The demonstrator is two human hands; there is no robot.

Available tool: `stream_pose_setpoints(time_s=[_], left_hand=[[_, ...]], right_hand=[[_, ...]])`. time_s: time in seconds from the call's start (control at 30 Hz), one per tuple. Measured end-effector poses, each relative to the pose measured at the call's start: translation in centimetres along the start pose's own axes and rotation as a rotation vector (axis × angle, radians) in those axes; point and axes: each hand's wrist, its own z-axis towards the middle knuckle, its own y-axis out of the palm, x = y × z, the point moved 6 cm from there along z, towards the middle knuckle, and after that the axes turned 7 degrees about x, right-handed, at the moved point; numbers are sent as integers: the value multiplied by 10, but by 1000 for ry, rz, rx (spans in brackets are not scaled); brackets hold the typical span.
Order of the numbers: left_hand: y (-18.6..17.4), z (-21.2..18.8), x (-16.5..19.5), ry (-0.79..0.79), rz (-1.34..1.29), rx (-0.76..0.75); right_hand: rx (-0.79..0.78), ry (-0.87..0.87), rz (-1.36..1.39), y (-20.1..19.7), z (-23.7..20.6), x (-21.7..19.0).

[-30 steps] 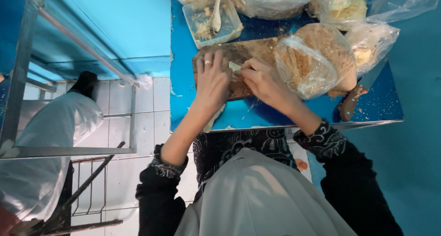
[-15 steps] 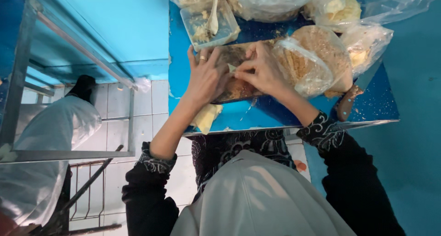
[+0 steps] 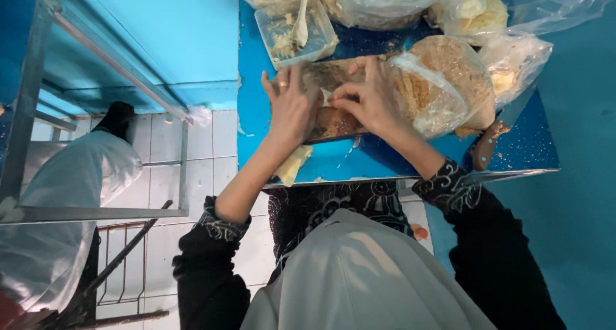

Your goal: The person cuts a pale block of dough on a wooden cutting board with a knife, then pinches and folds the cut pieces by hand and places them into clear plastic bags on the table, repeating the cut-and-bag cycle.

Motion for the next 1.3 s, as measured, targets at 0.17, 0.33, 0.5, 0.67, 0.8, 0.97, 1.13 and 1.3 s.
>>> stream_pose_setpoints(time_s=[0.17, 0.33, 0.5, 0.67, 0.8, 0.97, 1.13, 1.3], left_hand=[[0, -6, 5, 153, 152, 7], [10, -9, 7, 158, 178, -17], [10, -11, -7, -96, -5, -16], [23, -12, -29, -498, -168, -177], [14, -13, -18, -314, -85, 2], [13, -12, -6, -112, 135, 22], [-14, -7, -19, -216, 103, 98], [-63, -34, -37, -326, 58, 210]], right_hand=[[45, -145, -197, -10, -6, -15], [21, -75, -129, -5, -7, -12], [-23, 48, -134, 10, -8, 3], [-17, 50, -65, 18, 3, 11], [44, -3, -31, 7, -5, -1], [24, -99, -266, 8, -10, -25], [15, -209, -378, 23, 8, -31], [21, -172, -402, 42, 25, -17]])
